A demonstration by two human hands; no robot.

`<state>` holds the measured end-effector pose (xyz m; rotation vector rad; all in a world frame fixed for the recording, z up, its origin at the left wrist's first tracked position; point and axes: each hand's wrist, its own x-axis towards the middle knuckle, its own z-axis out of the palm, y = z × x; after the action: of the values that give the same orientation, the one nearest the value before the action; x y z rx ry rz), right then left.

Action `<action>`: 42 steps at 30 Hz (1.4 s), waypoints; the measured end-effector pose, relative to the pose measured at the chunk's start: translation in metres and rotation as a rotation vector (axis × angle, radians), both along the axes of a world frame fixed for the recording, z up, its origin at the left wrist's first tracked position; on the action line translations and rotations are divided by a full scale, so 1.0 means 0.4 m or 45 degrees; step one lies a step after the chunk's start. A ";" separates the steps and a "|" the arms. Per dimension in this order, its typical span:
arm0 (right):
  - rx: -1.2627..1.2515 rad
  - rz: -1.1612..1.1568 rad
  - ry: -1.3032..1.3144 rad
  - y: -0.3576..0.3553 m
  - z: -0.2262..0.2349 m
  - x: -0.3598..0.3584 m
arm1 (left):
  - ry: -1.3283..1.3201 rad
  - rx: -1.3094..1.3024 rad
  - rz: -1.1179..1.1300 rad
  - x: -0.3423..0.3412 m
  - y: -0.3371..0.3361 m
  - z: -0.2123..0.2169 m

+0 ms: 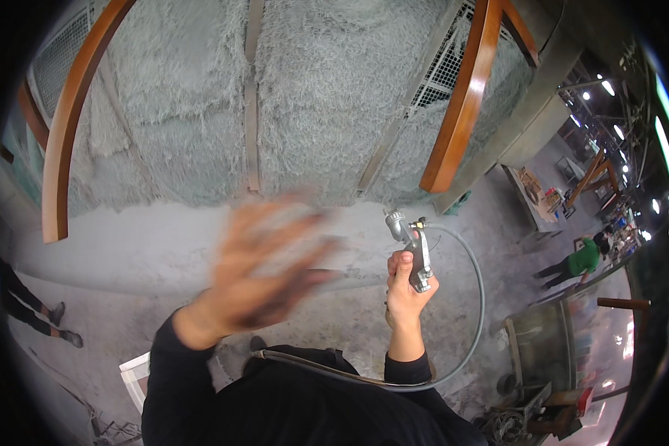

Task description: The person uses a spray gun to apply finish to hanging wooden chair parts in a booth. They repeatedly pick up a taped wooden panel, inspect it, and place it back while continuing to spray the hanging pieces. The person handles the spray gun and wooden parts throughout the clip.

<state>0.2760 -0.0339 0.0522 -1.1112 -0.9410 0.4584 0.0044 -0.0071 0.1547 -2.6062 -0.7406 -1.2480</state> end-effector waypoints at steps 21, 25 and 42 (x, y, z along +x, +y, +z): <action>0.703 -0.196 -0.068 -0.045 0.251 -0.017 | -1.175 -1.190 -0.050 -0.560 0.171 0.347; 0.807 -0.152 -0.200 0.015 0.398 -0.078 | -1.267 -1.226 -0.170 -0.521 0.184 0.383; 0.661 -0.142 -0.703 0.074 0.399 -0.257 | -1.314 -1.228 -0.217 -0.651 0.212 0.403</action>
<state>0.1733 -0.0042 0.2120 -0.8099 -1.3735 -0.2013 -0.2561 0.0779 0.3160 -2.4262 -1.6042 -2.9351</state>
